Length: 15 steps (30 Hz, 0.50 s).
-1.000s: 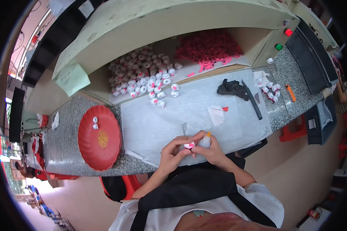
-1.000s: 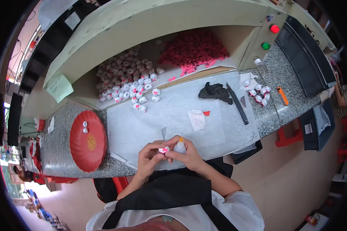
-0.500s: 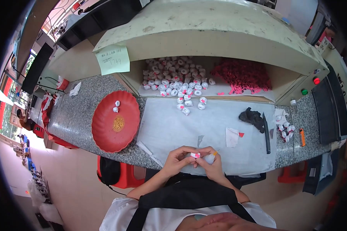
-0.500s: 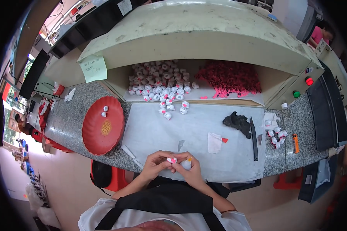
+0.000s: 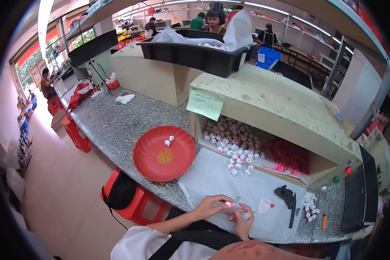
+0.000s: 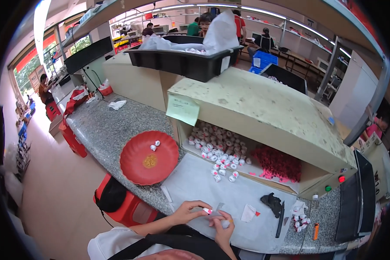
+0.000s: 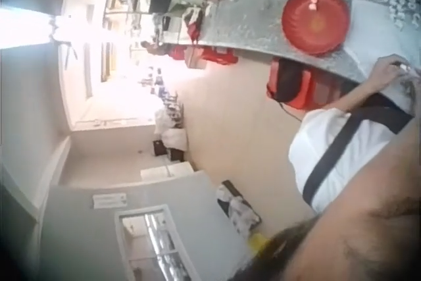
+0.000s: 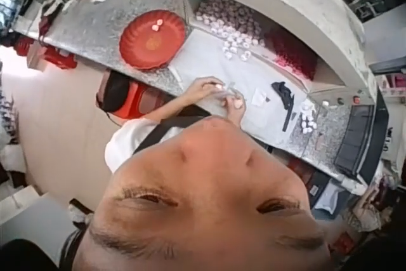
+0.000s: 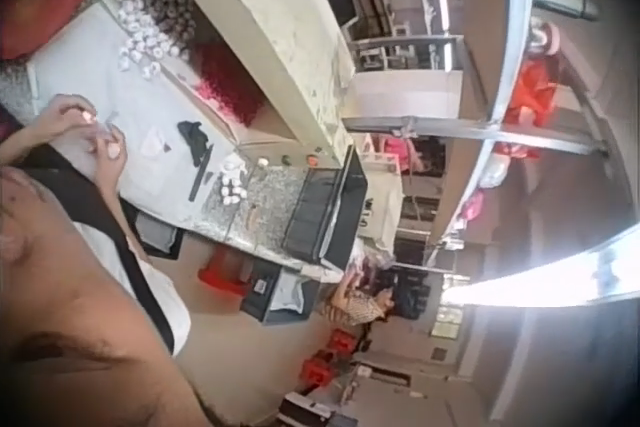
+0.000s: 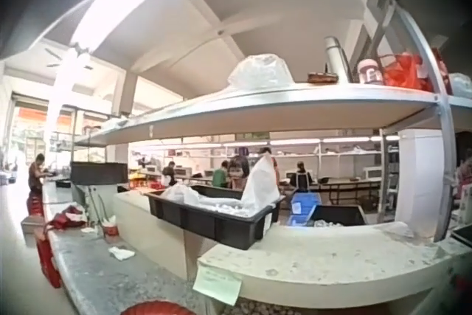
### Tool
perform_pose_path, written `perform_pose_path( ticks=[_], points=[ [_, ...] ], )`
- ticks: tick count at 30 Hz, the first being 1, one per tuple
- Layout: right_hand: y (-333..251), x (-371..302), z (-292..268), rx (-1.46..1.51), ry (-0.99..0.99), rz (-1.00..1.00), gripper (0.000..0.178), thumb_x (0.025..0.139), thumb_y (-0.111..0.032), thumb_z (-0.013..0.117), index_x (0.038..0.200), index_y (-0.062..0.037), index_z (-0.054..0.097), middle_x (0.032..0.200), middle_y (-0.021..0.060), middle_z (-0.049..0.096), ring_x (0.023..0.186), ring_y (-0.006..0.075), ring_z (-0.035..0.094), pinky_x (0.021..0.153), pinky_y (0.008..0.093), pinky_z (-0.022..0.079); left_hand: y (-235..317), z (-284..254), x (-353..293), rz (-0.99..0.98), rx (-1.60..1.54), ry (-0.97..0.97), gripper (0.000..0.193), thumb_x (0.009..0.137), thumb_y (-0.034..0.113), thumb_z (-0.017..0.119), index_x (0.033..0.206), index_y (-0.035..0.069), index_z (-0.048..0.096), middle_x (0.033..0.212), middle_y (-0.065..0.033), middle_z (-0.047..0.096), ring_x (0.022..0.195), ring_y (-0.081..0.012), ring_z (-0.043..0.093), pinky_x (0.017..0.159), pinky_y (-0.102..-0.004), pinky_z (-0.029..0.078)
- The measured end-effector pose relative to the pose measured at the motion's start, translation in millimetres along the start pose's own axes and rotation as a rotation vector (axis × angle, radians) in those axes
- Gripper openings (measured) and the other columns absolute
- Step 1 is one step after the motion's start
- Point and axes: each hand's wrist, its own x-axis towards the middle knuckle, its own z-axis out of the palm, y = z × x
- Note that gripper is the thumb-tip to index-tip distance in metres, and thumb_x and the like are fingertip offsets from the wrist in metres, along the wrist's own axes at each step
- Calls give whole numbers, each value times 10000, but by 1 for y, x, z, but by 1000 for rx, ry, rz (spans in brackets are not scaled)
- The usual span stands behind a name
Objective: Applying glue to toy components and joining them together to assemble small character heads.
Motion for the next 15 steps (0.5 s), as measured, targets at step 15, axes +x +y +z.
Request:
perform_pose_path(
  ticks=[15],
  points=[
    [53,-52,118,-632,369,-16,229,724,-125,563,902,4,499,682,63,531,604,124,491,561,233,402,1,-283,-85,94,363,305,245,751,47,477,993,75,504,821,-116,471,772,-246,496,681,-307,394]
  ],
)
